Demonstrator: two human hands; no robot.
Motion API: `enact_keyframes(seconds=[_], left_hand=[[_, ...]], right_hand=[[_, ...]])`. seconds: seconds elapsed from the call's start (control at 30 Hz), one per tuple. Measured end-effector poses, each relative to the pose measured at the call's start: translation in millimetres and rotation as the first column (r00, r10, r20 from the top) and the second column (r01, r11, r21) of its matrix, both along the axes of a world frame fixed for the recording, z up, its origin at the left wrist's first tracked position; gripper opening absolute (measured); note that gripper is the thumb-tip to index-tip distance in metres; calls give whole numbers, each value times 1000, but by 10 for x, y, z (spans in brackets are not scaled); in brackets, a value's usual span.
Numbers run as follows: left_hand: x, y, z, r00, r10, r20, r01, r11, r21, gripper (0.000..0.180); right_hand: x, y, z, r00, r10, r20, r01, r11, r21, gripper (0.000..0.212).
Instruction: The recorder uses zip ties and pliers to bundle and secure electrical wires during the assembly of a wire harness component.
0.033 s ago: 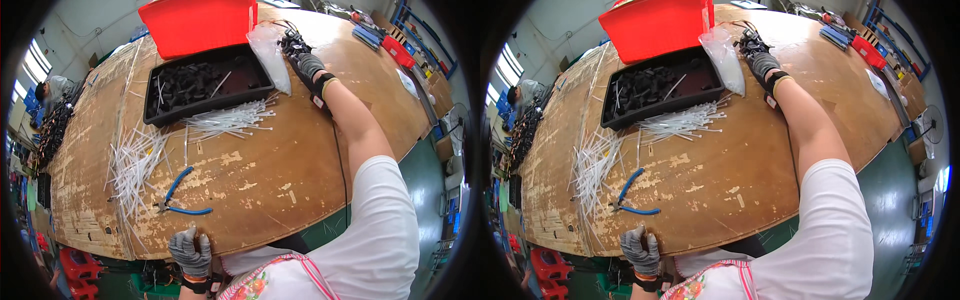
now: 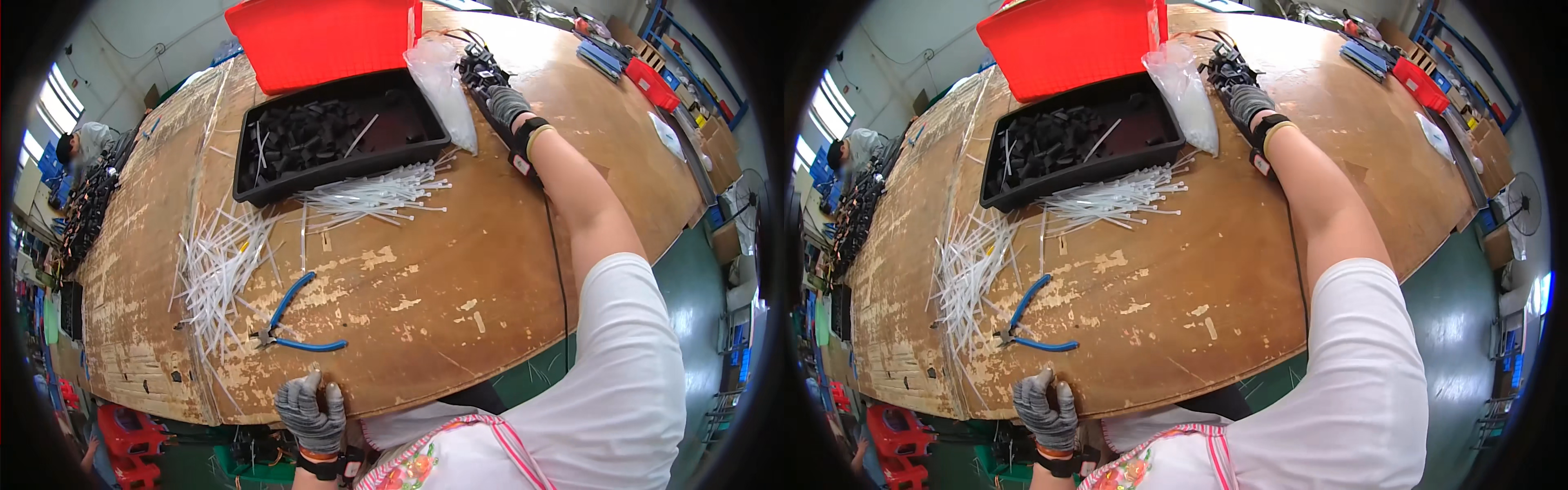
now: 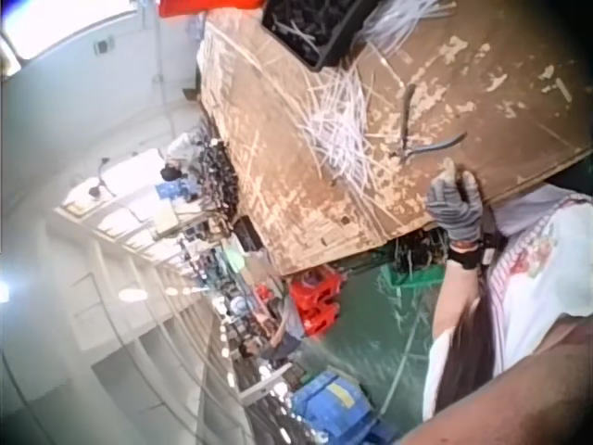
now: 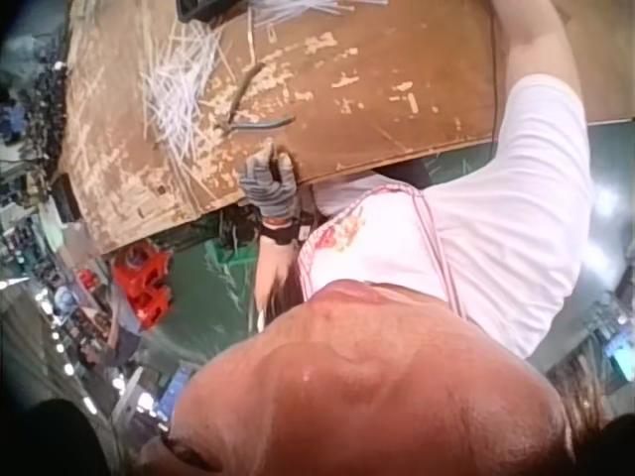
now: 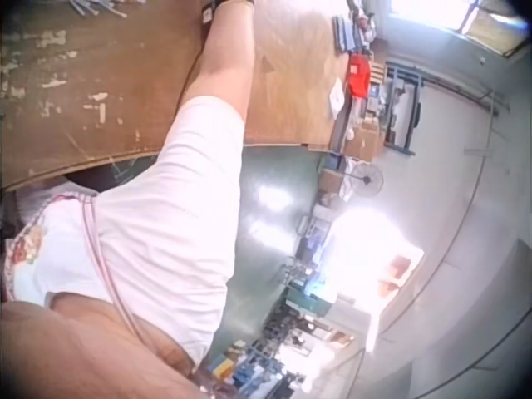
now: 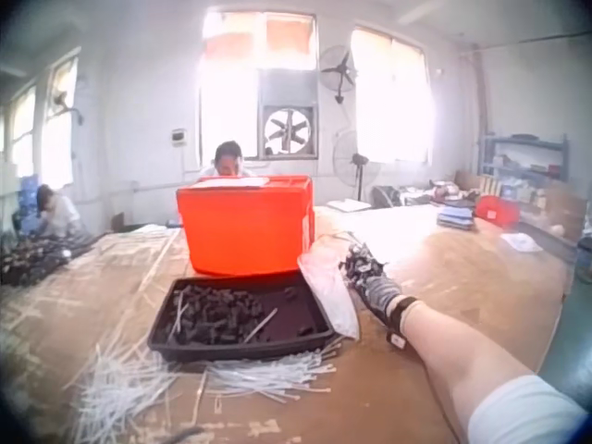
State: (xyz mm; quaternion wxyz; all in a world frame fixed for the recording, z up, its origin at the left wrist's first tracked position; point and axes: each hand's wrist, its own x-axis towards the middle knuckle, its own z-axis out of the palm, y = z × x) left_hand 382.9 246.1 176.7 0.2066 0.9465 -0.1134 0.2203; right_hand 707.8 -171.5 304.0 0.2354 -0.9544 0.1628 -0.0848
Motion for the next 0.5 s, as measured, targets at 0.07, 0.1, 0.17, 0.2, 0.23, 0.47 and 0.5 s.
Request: enact_keyframes(seconds=[0.07,0.1,0.17,0.2,0.23,0.47,0.5], left_hand=[[54,-77,15,999,-35,2,35,999,-23,28],[78,-92,8,999,-51,4,51,998,-35,28],[59,-63,-1,999,-26,-22,25,999,-39,28],[60,-73,7,1000,-19,-24,18,999,-36,28],[67,-86,24,1000,-24,-5,23,999,-29,26],[40,-48,14,997,-39,64,40,999,-16,25],[28,-45,19,995,-45,85,46,999,-11,25]], right_hand=[[464,-1019,-601,998,14,-66,-32,961,-274,41],[726,-1492,-856,995,40,-95,-75,915,-397,40],[753,-1345,-971,987,92,-131,-142,886,-442,39],[738,-1287,-995,984,67,-164,-131,899,-417,42],[651,-1188,-936,980,36,-196,-112,912,-395,44],[-144,-1012,-413,938,-89,-334,-30,941,-336,75],[-378,-969,-336,964,-98,-246,5,935,-353,76]])
